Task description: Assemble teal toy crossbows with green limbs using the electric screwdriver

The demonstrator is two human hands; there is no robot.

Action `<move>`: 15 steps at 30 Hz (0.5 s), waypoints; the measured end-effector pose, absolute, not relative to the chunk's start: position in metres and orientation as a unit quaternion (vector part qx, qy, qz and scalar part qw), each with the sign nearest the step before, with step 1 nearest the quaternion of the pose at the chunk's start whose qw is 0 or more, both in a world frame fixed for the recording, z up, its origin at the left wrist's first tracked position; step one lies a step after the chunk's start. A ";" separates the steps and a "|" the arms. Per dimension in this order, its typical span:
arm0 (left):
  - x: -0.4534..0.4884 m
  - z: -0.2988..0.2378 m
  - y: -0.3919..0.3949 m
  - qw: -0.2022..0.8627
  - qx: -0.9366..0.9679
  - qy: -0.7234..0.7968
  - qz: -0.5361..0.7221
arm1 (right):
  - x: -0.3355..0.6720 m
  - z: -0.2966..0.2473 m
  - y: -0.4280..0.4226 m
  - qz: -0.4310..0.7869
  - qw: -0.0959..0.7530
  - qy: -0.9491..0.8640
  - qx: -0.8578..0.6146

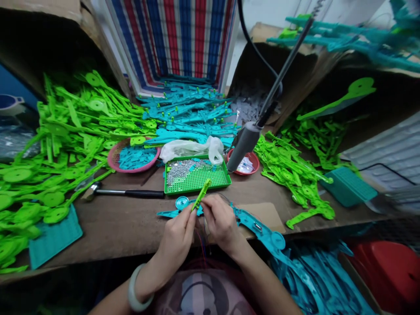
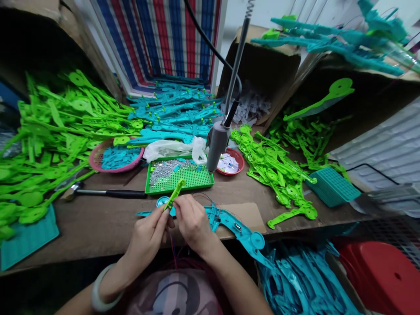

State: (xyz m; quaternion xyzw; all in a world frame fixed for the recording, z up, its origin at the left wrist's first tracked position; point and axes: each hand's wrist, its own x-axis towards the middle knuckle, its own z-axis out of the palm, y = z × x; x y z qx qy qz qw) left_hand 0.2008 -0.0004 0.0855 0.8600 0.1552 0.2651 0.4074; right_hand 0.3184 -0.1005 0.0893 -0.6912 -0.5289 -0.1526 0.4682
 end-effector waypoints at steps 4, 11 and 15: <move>0.199 0.086 -0.002 0.422 0.857 0.158 0.251 | 0.319 0.088 -0.101 -0.167 0.466 -0.534 -0.685; 0.199 0.085 -0.004 0.379 0.870 0.145 0.281 | 0.316 0.100 -0.105 0.077 0.602 -0.366 -0.705; 0.202 0.083 -0.003 0.327 0.881 0.127 0.317 | 0.319 0.104 -0.105 0.185 0.645 -0.313 -0.672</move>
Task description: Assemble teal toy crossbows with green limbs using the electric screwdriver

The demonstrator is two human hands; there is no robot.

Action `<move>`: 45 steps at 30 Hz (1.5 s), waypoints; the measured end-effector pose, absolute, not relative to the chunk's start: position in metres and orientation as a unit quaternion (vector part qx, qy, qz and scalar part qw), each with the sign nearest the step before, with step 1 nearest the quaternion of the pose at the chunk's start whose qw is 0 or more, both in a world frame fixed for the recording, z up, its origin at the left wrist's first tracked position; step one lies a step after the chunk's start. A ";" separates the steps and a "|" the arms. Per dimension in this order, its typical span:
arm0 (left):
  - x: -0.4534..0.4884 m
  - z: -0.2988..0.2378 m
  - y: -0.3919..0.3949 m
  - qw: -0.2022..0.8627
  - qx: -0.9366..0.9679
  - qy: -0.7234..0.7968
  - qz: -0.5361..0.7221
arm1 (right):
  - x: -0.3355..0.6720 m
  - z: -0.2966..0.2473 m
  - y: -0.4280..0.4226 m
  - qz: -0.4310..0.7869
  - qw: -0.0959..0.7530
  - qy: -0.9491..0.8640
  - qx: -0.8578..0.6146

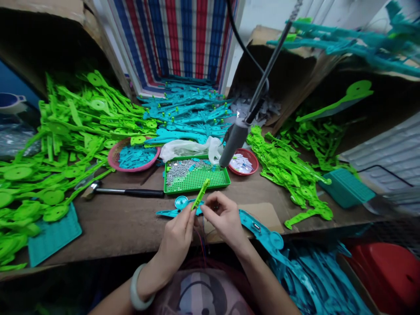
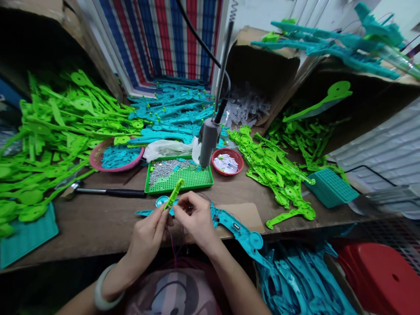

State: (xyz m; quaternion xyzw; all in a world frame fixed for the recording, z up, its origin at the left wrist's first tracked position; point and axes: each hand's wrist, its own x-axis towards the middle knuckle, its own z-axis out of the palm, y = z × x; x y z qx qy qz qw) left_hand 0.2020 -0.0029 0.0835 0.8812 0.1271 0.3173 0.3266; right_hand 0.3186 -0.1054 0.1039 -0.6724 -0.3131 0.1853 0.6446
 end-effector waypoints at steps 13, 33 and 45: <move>0.203 0.081 -0.006 0.257 0.893 0.108 0.354 | 0.308 0.105 -0.103 0.102 0.610 -0.332 -0.712; 0.199 0.077 -0.008 0.246 0.900 0.144 0.330 | 0.311 0.077 -0.107 -0.092 0.574 -0.476 -0.660; 0.196 0.083 -0.016 0.461 0.853 0.172 0.174 | 0.329 0.057 -0.120 -0.077 0.582 -0.532 -0.610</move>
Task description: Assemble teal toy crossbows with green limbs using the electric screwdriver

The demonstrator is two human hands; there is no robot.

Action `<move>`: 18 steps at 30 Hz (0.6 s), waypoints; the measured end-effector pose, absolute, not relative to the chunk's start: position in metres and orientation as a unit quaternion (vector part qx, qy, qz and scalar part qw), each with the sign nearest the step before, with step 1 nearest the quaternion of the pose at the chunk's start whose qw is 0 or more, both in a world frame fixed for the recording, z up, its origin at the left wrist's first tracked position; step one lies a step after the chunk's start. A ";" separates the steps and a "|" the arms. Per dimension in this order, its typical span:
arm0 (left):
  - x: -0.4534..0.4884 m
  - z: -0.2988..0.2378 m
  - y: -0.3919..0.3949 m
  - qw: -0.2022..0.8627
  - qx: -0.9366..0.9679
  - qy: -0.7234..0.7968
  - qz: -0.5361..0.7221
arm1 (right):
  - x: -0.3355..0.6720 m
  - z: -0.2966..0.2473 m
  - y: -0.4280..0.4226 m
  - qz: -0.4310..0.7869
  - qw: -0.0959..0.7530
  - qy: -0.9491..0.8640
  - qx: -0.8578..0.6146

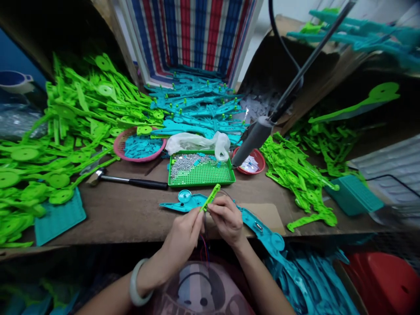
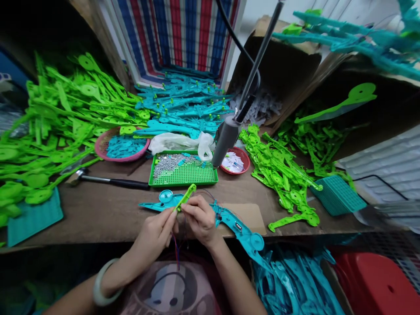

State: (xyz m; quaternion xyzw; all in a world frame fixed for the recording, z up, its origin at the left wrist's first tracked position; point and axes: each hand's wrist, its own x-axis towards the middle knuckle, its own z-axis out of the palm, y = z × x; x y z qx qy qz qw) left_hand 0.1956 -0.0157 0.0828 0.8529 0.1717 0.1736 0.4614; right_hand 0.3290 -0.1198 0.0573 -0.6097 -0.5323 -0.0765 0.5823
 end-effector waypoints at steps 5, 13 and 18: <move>0.192 0.079 -0.019 0.576 0.786 0.200 0.107 | 0.329 0.054 -0.127 -0.031 0.577 -0.520 -0.629; 0.187 0.079 -0.028 0.613 0.753 0.205 0.123 | 0.304 0.060 -0.117 0.095 0.713 -0.291 -0.631; 0.183 0.075 -0.027 0.549 0.792 0.196 0.181 | 0.294 0.069 -0.107 0.272 0.742 -0.191 -0.582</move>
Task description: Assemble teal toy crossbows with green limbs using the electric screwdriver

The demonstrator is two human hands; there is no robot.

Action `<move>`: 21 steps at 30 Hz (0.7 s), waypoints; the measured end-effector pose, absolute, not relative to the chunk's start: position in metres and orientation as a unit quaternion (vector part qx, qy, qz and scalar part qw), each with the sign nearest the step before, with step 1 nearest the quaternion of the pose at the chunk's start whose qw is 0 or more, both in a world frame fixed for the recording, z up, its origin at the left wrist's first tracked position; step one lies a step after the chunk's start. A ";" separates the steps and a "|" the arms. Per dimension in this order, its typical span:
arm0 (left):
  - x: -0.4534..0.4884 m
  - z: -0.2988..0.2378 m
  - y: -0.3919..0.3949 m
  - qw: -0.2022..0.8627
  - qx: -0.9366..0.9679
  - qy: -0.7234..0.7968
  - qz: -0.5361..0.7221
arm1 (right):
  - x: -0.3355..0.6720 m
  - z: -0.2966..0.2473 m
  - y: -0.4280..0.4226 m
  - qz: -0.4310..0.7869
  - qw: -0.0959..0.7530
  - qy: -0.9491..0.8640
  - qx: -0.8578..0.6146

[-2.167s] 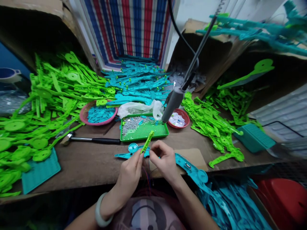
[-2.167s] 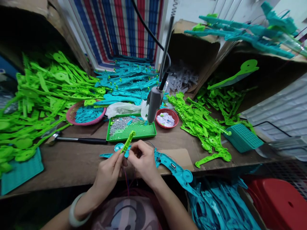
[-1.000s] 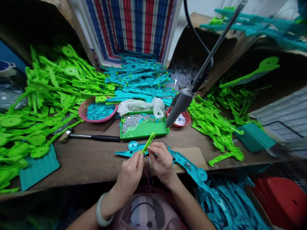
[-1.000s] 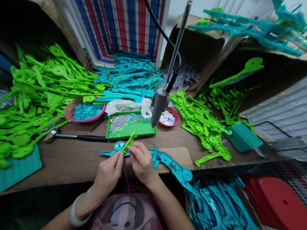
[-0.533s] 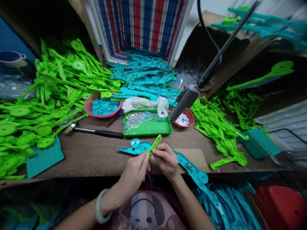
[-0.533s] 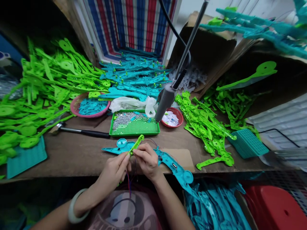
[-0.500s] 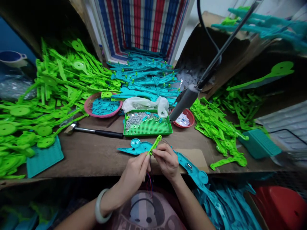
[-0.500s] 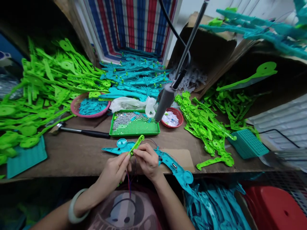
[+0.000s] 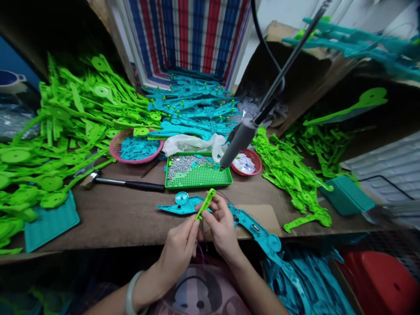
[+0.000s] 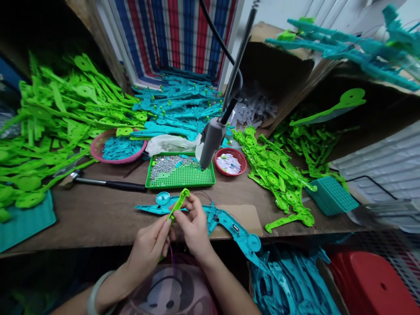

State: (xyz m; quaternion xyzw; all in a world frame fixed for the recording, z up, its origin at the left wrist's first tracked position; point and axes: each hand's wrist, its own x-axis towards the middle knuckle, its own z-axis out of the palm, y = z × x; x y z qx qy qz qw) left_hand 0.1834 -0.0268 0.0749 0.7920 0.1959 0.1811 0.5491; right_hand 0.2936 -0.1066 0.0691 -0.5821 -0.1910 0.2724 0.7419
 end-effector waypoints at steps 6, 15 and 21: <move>0.179 0.085 -0.012 0.600 0.779 0.148 0.110 | 0.312 0.082 -0.103 0.371 0.725 -0.191 -0.548; 0.177 0.093 0.017 0.638 0.750 0.166 0.059 | 0.324 0.091 -0.095 0.367 0.701 -0.219 -0.571; 0.175 0.088 0.020 0.735 0.638 0.228 0.038 | 0.330 0.053 -0.118 0.262 0.591 -0.307 -0.698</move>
